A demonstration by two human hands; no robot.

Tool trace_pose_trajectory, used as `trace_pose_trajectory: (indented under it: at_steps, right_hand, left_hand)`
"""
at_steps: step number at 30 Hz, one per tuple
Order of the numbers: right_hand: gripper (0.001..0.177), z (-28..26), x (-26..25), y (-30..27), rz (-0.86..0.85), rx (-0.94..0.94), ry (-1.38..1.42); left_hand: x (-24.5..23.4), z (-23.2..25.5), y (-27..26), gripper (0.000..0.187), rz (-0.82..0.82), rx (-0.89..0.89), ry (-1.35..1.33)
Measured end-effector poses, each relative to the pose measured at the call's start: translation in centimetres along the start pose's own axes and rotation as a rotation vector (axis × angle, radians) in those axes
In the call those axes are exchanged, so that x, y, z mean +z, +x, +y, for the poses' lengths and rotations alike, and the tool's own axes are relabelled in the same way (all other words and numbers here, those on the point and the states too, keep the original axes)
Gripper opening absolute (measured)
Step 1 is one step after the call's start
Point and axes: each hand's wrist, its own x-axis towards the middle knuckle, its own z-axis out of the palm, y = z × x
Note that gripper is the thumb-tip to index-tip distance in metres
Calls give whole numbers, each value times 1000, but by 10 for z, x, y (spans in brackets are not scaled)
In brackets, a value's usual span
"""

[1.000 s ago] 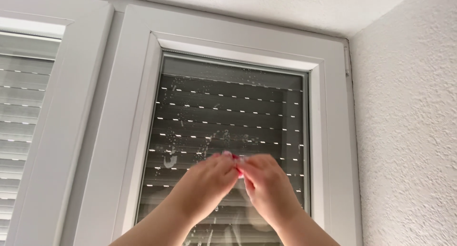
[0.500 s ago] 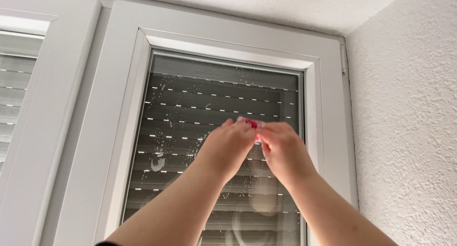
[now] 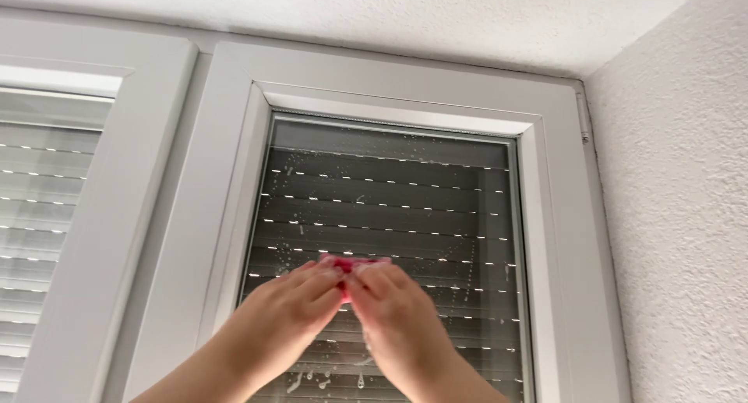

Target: The person wipes a window pane and the windowsill using a red cloth. They dip the cloth into a blue bucket of soapy water, wring it out, and wipe the glass and sill repeatedly. The person repeats this process multiple times throughout the clip.

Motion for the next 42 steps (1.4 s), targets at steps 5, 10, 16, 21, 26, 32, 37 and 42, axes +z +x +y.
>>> trace_pose_trajectory:
  at_steps: [5, 10, 16, 21, 26, 32, 37, 42]
  right_hand:
    - [23, 10, 23, 41, -17, -51, -33]
    - [35, 45, 14, 54, -103, 83, -25]
    - [40, 102, -10, 27, -24, 102, -306]
    - [37, 105, -42, -11, -56, 187, -323]
    - [39, 78, -47, -43, 1, 95, -185]
    - [29, 38, -29, -36, 56, -5, -104]
    - [32, 56, -29, -18, -40, -29, -89]
    - [44, 99, -37, -27, 37, 32, -172]
  left_hand:
    - [-18, -29, 4, 33, -57, -85, 31]
    - [-3, -31, 52, 24, -87, -349, -2]
    - [30, -14, 113, 28, -25, -333, 98]
    - [58, 15, 132, 21, -124, -325, 28]
    - [67, 35, 96, 33, -139, -145, 13]
    - [23, 26, 50, 30, -10, 51, -77]
    - [32, 11, 57, 43, -11, -26, -46]
    - [56, 18, 97, 29, -50, -265, -158]
